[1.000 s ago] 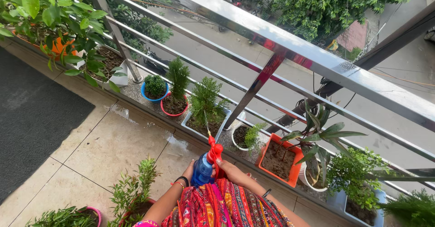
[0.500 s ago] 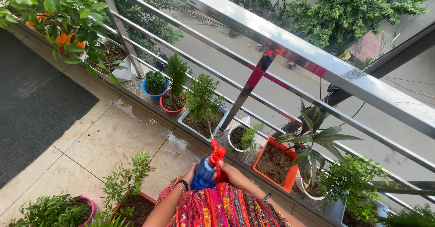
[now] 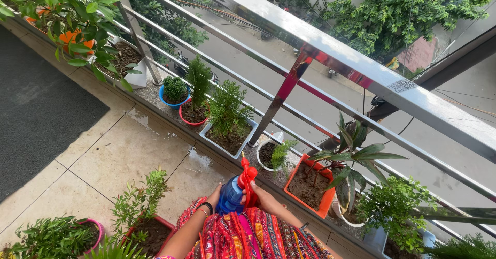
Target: The person waters various potted plants on a balcony using a blue spray bottle. They move along the railing, spraying water onto the leaves and soil of different plants, including ferns and leafy green varieties.
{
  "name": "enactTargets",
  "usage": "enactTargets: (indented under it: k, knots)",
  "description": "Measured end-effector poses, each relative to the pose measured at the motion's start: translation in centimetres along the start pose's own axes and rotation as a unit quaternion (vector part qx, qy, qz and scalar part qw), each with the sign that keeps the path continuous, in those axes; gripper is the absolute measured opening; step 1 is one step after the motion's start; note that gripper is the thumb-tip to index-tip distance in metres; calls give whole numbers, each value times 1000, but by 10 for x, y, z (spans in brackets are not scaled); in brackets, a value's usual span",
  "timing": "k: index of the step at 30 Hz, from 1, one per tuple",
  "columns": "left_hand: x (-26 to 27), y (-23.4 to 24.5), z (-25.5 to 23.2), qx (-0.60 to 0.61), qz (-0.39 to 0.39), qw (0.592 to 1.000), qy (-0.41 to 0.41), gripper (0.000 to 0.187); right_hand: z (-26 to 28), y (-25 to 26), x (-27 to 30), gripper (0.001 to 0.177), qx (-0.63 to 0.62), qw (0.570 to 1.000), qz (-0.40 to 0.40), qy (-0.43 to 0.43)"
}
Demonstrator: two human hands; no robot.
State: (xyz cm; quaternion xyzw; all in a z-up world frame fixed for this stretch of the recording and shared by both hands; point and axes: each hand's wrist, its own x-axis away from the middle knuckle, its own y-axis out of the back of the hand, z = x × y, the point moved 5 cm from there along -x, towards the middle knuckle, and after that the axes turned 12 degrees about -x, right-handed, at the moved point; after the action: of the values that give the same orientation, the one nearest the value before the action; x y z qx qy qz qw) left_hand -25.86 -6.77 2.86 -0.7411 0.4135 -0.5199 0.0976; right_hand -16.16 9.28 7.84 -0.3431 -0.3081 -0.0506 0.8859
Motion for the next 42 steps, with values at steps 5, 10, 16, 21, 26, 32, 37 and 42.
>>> enactTargets:
  k: [5, 10, 16, 21, 26, 32, 37, 42]
  knots:
    - [10, 25, -7, 84, -82, 992, -47, 81, 9, -35, -11, 54, -10, 999, 32, 33]
    - [26, 59, -22, 99, -171, 974, -108, 83, 35, -72, -30, 54, 46, 996, 54, 60]
    - [37, 104, -65, 92, -170, 977, -90, 83, 53, -112, -75, 55, 35, 997, 6, 62]
    - [45, 149, -109, 58, -195, 978, -47, 86, 55, -139, -124, 57, 0, 997, 25, 79]
    - [49, 193, -144, 1, -244, 969, -33, 89, 56, -156, -161, 57, -4, 992, 21, 124]
    - [48, 217, -174, -7, -185, 982, -41, 83, 58, -181, -183, 58, -10, 990, -26, 135]
    - [52, 232, -188, 17, -134, 990, -31, 76, 49, -196, -201, 56, -24, 989, -65, 129]
    - [62, 247, -185, 21, -129, 991, 13, 83, 30, -200, -220, 54, -81, 986, -82, 117]
